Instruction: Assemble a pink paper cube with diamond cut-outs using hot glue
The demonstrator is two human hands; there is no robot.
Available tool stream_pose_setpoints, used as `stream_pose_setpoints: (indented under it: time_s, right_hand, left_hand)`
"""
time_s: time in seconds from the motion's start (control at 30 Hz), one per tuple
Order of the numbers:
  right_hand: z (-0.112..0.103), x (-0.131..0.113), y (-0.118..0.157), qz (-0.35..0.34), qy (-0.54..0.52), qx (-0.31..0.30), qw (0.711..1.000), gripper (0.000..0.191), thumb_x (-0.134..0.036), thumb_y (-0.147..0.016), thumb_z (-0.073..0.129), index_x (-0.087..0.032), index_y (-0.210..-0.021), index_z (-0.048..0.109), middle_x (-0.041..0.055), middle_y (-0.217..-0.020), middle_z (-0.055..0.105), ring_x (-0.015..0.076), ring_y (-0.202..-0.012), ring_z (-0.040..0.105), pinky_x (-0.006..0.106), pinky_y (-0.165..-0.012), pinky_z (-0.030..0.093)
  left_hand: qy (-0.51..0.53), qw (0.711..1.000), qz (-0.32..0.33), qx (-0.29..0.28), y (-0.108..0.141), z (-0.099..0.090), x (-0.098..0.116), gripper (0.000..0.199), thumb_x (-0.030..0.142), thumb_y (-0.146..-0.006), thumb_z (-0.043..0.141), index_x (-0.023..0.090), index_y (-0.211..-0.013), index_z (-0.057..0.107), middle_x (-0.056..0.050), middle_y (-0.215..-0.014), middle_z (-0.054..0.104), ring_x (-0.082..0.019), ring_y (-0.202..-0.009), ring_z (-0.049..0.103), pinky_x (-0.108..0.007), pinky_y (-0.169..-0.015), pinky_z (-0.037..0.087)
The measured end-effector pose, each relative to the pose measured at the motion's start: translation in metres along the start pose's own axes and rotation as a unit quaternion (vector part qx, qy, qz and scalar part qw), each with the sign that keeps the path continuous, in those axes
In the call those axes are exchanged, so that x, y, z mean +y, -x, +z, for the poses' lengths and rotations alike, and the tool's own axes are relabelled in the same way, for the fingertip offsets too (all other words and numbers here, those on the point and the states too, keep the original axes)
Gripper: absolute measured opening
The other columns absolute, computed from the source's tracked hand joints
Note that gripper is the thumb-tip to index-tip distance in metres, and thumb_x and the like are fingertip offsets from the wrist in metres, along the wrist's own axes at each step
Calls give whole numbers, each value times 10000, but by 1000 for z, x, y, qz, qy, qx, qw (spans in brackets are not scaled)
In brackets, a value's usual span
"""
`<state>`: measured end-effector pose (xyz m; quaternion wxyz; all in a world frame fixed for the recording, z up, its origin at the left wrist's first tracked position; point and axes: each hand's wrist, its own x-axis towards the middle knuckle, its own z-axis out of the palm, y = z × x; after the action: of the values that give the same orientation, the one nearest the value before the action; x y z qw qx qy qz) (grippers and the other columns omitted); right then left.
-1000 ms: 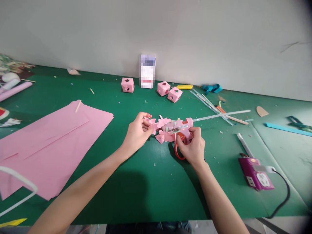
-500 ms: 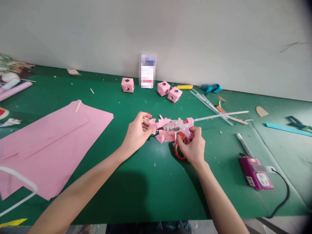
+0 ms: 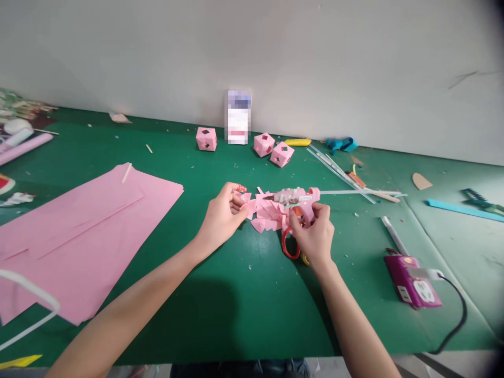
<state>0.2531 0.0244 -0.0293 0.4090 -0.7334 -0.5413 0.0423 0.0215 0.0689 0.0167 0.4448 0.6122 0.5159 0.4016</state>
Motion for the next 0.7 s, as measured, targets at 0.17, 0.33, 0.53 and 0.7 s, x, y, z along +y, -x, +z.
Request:
stream_pose_setpoints:
  time_s: [0.17,0.33,0.53,0.7]
  right_hand:
    - [10,24,-11,-31,95,-12,995,412,-558,-906,579,-171,-1046,568,169,-1021,640,332,-996,562,552,-937,475]
    - [11,29,-13,-38,144,-7,989,518,-618,-932,557,-125,-1084,604,215,-1098,612,383,-1102,512,651,-996,403]
    - [1,-6,-4,-83,-56,-8,995,224,-412,-960,607,-206,-953,695,113,-1000,700,286,-984,616,495,-915,501]
    - [7,-34,14,98,-351,-252,896,294,-507,-840,763,-215,-870,763,38,-772,726,174,-658,619,318,-623,527]
  left_hand:
    - [7,1000,-5,-8,2,0,5,289,172,-818,688,214,-1064,541,27,-800,677,-150,-731,712,-296,-714,592]
    - [15,1000,-2,-17,3,-1,7,296,206,-830,711,217,-1073,543,20,-815,693,-153,-744,721,-295,-713,592]
    - [32,998,-16,-47,6,2,8,307,232,-849,725,217,-1095,542,13,-835,718,-169,-798,734,-318,-773,591]
    - [43,996,-31,-69,10,4,11,314,218,-864,707,216,-1128,536,9,-857,720,-181,-846,742,-336,-814,583]
